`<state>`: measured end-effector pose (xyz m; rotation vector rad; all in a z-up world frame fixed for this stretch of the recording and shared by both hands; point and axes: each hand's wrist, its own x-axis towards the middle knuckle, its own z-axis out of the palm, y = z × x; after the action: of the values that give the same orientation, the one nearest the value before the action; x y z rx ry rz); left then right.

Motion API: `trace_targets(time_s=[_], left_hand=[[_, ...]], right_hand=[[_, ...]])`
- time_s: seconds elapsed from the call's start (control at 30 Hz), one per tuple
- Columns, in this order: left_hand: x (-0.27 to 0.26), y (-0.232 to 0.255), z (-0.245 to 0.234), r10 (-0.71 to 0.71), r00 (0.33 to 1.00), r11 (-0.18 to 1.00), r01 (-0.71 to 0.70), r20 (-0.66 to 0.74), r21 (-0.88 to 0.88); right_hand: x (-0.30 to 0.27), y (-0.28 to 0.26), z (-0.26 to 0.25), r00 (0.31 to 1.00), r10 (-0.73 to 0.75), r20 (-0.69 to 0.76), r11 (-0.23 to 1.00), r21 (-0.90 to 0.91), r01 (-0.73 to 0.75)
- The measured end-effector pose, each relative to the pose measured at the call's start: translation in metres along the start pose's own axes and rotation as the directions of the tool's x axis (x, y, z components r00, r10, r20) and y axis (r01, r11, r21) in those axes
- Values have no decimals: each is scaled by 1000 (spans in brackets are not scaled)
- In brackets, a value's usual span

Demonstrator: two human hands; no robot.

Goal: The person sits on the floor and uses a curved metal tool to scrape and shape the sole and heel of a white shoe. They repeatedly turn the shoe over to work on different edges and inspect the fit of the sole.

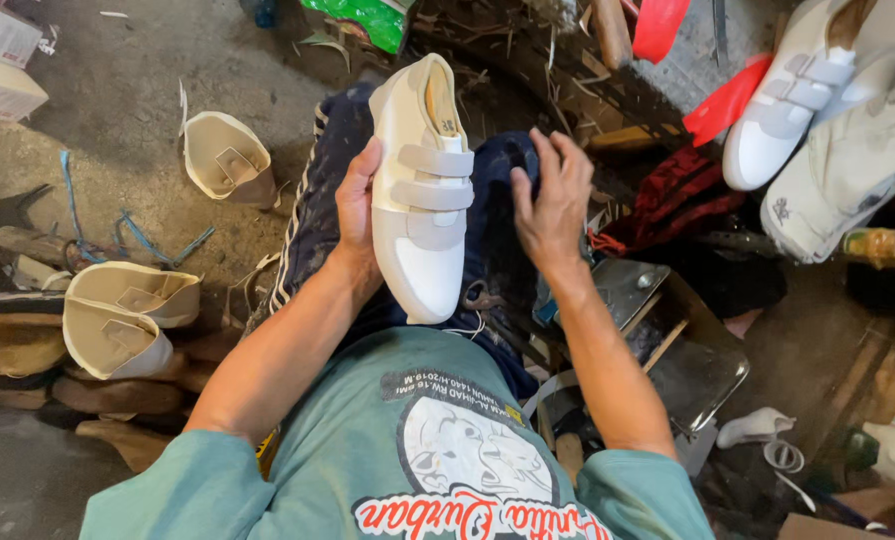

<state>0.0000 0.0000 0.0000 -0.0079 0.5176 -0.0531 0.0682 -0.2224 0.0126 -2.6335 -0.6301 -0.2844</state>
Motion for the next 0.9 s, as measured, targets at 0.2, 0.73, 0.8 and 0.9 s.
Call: trace_targets(time_s=[0.2,0.73,0.8,0.9], left_hand=[[-1,-15,-4,-243,952,958,266,184,-111],[2,-4,-26,-256,956,963,266,145,-54],[0,-3,-21,-273,955,959,279,113,-48],[1,-4,-22,-302,945,947,312,122,-73]], right_hand=[[-64,8,46,980,176,-88,978,-98,-184],[-50,13,44,978,190,-83,980,-42,-194],[-50,15,43,977,199,-80,978,-42,-203],[-51,19,42,976,198,-90,979,-37,-201]])
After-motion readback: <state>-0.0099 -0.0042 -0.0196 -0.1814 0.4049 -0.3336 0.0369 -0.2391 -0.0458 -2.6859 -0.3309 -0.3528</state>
